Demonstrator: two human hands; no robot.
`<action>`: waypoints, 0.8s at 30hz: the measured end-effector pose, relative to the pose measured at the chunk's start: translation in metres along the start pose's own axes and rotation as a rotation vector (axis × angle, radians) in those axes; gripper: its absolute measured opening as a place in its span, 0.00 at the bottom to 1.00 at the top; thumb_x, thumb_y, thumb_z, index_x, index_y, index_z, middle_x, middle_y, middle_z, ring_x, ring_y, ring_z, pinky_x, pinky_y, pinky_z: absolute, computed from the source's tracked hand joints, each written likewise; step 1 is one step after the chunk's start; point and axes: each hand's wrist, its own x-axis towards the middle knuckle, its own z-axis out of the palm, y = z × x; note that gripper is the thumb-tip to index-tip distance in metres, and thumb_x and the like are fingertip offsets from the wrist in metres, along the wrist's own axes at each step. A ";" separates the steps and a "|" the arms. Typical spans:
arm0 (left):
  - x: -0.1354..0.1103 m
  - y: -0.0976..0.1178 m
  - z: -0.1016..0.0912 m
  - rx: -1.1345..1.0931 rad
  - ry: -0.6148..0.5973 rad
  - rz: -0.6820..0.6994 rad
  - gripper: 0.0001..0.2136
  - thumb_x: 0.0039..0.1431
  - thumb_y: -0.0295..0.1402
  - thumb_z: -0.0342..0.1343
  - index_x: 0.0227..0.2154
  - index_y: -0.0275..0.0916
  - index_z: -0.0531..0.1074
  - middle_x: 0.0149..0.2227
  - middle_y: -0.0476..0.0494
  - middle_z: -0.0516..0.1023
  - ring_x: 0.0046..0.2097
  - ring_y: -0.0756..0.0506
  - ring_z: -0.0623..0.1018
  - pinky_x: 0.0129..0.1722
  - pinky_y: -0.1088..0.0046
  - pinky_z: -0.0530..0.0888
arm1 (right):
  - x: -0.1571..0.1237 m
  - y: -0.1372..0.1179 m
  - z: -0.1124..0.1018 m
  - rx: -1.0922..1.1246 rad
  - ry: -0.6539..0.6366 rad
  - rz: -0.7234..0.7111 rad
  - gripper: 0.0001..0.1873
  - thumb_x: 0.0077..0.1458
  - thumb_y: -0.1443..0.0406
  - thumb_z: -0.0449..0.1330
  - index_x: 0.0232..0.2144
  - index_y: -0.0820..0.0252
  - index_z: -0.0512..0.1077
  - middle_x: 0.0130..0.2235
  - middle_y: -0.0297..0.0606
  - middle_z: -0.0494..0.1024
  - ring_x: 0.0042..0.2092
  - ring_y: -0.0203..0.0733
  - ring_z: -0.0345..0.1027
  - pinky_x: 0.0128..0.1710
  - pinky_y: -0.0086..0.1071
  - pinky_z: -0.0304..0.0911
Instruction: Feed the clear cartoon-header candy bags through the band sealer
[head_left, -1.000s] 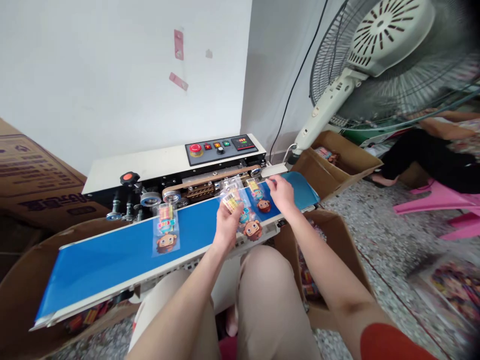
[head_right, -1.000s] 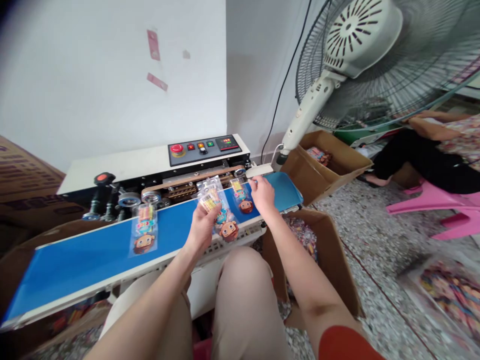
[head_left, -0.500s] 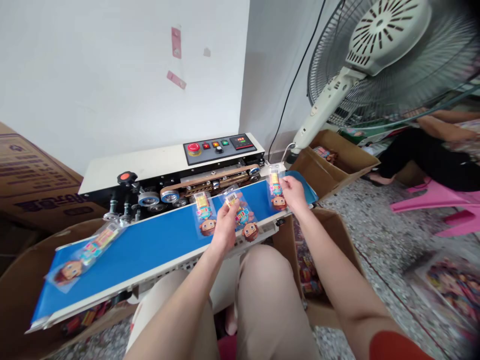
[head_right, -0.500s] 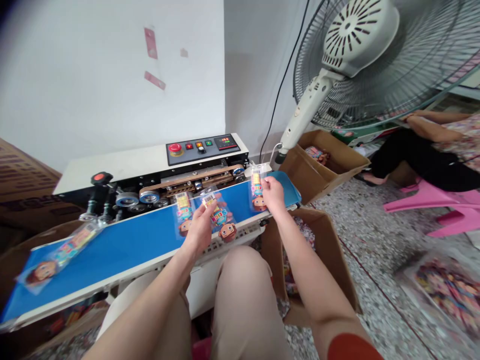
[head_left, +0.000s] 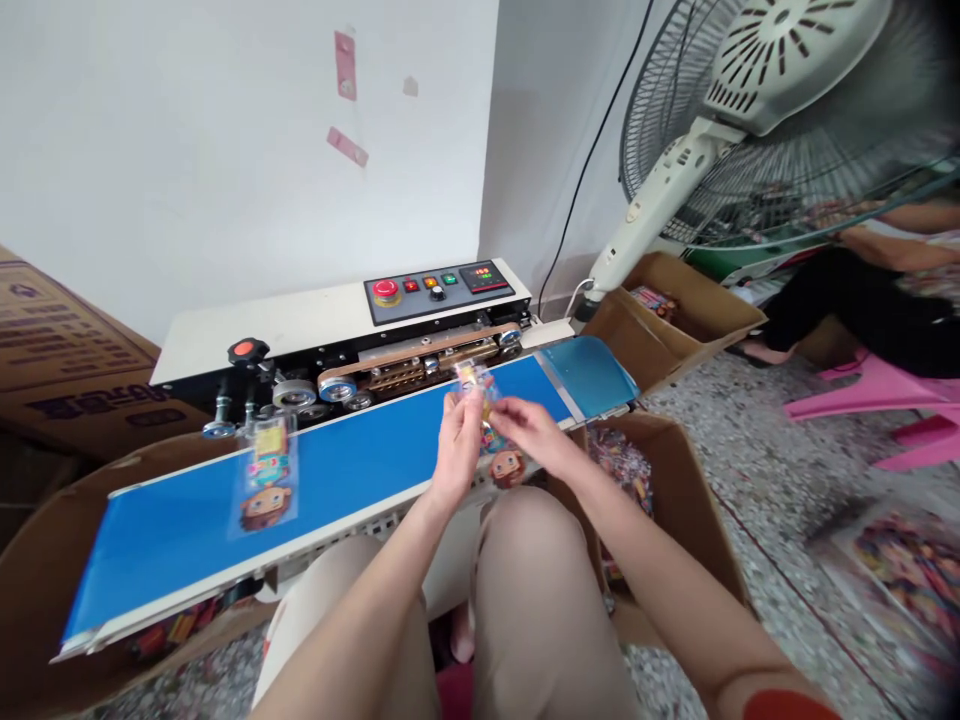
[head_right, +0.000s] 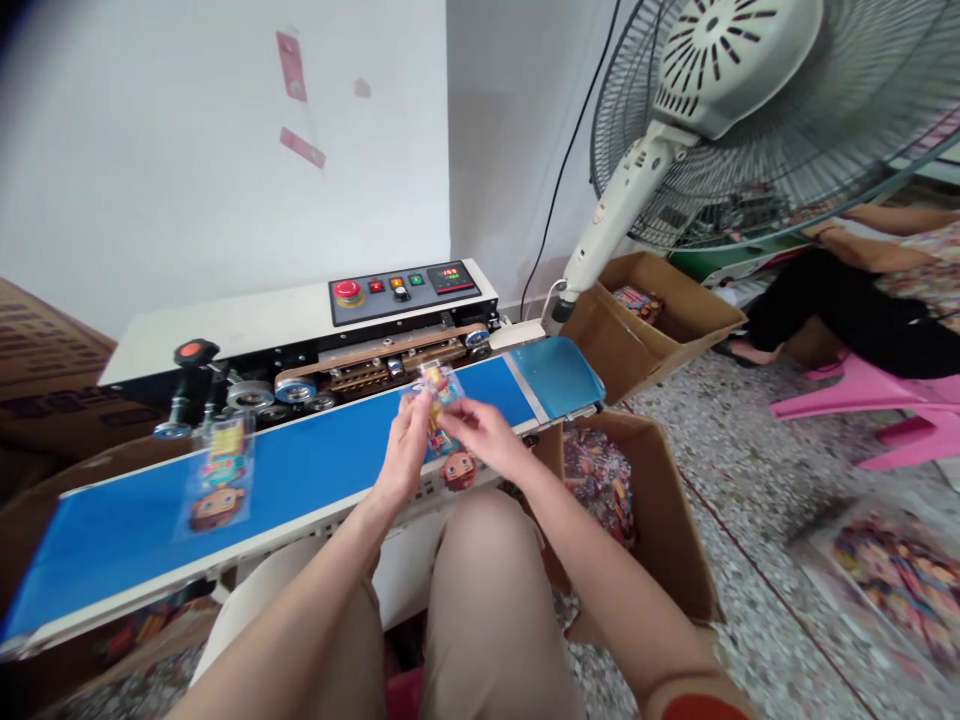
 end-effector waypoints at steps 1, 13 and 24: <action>-0.001 0.000 0.000 0.077 -0.021 0.068 0.15 0.54 0.48 0.58 0.29 0.41 0.78 0.35 0.43 0.75 0.47 0.41 0.72 0.51 0.66 0.67 | -0.009 -0.002 0.006 0.067 -0.031 0.016 0.19 0.50 0.48 0.61 0.33 0.57 0.71 0.31 0.32 0.74 0.31 0.36 0.66 0.30 0.28 0.62; -0.004 -0.007 -0.001 0.106 -0.095 -0.020 0.25 0.56 0.50 0.54 0.53 0.43 0.70 0.40 0.40 0.73 0.32 0.47 0.73 0.25 0.74 0.71 | 0.043 0.032 -0.087 -0.526 0.686 0.055 0.10 0.53 0.60 0.55 0.32 0.61 0.70 0.31 0.39 0.75 0.33 0.41 0.68 0.35 0.32 0.61; 0.000 -0.006 -0.003 0.140 -0.046 0.039 0.19 0.57 0.47 0.55 0.45 0.41 0.74 0.40 0.41 0.75 0.30 0.49 0.74 0.24 0.77 0.71 | 0.046 0.025 -0.054 -0.577 0.520 -0.045 0.16 0.55 0.54 0.56 0.40 0.57 0.72 0.28 0.34 0.76 0.27 0.38 0.69 0.31 0.30 0.63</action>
